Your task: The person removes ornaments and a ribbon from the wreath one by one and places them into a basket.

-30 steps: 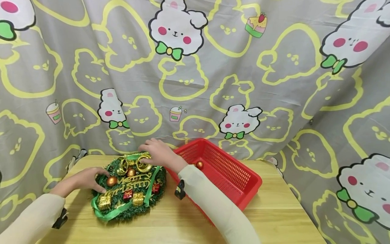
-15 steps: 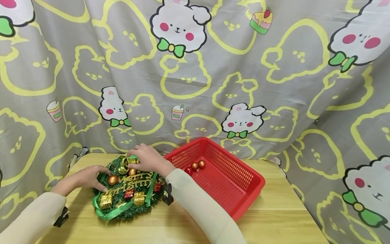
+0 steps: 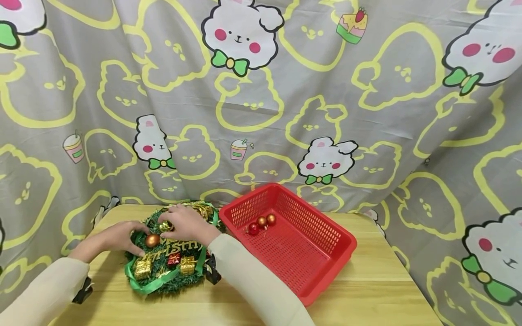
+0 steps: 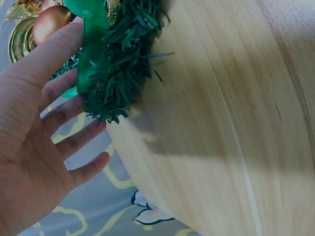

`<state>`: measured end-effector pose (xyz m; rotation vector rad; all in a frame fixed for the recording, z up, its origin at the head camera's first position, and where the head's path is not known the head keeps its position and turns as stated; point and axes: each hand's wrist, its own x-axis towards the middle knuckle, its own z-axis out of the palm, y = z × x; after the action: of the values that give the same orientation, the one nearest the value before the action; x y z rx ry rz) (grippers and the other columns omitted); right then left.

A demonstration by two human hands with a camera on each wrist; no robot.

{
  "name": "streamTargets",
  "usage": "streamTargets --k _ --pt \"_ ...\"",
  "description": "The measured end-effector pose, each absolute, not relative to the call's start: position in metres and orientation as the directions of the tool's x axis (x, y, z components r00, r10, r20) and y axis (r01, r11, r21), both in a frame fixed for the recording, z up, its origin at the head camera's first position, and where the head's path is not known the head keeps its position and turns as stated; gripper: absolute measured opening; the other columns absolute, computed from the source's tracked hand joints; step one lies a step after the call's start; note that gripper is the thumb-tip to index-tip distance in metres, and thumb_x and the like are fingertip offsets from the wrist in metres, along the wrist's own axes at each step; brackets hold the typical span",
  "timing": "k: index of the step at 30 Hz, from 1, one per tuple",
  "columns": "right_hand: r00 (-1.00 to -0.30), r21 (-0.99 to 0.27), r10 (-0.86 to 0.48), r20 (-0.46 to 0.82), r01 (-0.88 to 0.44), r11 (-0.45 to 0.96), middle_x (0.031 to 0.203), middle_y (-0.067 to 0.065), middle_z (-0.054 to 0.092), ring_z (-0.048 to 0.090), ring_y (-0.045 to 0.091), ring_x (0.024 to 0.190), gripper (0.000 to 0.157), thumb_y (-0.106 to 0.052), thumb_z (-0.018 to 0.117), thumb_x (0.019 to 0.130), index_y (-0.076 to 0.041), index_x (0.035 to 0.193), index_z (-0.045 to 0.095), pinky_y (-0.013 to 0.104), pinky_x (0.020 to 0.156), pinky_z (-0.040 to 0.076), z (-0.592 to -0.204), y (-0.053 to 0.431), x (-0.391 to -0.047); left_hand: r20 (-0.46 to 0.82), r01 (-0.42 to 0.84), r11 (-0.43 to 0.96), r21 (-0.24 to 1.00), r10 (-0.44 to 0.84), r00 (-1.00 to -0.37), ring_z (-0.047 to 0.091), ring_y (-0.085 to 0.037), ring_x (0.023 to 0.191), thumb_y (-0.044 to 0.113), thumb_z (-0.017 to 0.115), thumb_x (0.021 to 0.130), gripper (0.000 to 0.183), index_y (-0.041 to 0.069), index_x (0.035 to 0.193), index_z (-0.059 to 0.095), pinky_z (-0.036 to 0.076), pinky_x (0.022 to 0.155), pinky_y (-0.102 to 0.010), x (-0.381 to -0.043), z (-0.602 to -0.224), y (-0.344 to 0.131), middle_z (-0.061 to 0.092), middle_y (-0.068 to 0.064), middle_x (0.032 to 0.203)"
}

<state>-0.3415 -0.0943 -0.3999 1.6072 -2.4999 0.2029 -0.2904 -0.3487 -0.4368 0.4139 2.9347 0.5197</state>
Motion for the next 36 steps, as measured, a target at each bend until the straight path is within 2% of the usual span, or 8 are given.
streamTargets --k 5,13,19,26,36 --pt "-0.409 -0.015 -0.895 0.180 -0.911 0.413 0.131 -0.006 0.066 0.059 0.012 0.124 0.042 -0.043 0.068 0.098 -0.022 0.134 0.066 0.025 0.106 0.049 -0.404 -0.105 -0.337 -0.083 0.249 0.902 0.352 0.295 -0.952 0.062 -0.048 0.116 0.042 0.095 0.067 0.068 0.004 0.116 0.070 0.052 0.096 -0.062 -0.291 -0.439 -0.349 0.068 -0.023 0.123" --pt "-0.409 0.041 -0.901 0.146 -0.907 0.418 0.127 -0.009 0.067 0.061 0.006 0.115 0.042 -0.047 0.067 0.098 -0.026 0.134 0.065 0.023 0.106 0.047 -0.409 -0.122 -0.336 -0.070 0.257 0.906 0.335 0.296 -0.953 0.062 -0.047 0.116 0.040 0.095 0.067 0.066 0.003 0.115 0.071 0.052 0.095 -0.061 -0.289 -0.436 -0.347 0.067 -0.024 0.123" --pt "-0.449 0.033 -0.887 0.105 -0.890 0.454 0.127 -0.010 0.066 0.059 0.007 0.116 0.042 -0.050 0.067 0.097 -0.030 0.134 0.066 0.026 0.101 0.051 -0.413 -0.131 -0.333 -0.072 0.246 0.909 0.337 0.286 -0.956 0.062 -0.047 0.116 0.039 0.096 0.067 0.067 0.002 0.117 0.070 0.053 0.095 -0.060 -0.289 -0.436 -0.346 0.067 -0.024 0.125" --pt "-0.487 -0.003 -0.871 0.069 -0.873 0.488 0.128 -0.014 0.065 0.057 0.008 0.121 0.044 -0.053 0.067 0.095 -0.032 0.134 0.065 0.029 0.103 0.051 -0.420 -0.136 -0.336 -0.075 0.247 0.906 0.342 0.289 -0.954 0.062 -0.047 0.117 0.040 0.095 0.067 0.068 0.002 0.118 0.070 0.052 0.095 -0.061 -0.289 -0.437 -0.348 0.068 -0.023 0.125" --pt "-0.535 0.056 -0.843 0.047 -0.842 0.537 0.126 -0.015 0.066 0.058 0.009 0.117 0.044 -0.057 0.067 0.093 -0.037 0.132 0.066 0.032 0.101 0.049 -0.424 -0.140 -0.334 -0.068 0.257 0.903 0.346 0.297 -0.952 0.063 -0.047 0.116 0.039 0.095 0.067 0.068 0.002 0.118 0.070 0.053 0.095 -0.060 -0.288 -0.436 -0.346 0.068 -0.023 0.124"
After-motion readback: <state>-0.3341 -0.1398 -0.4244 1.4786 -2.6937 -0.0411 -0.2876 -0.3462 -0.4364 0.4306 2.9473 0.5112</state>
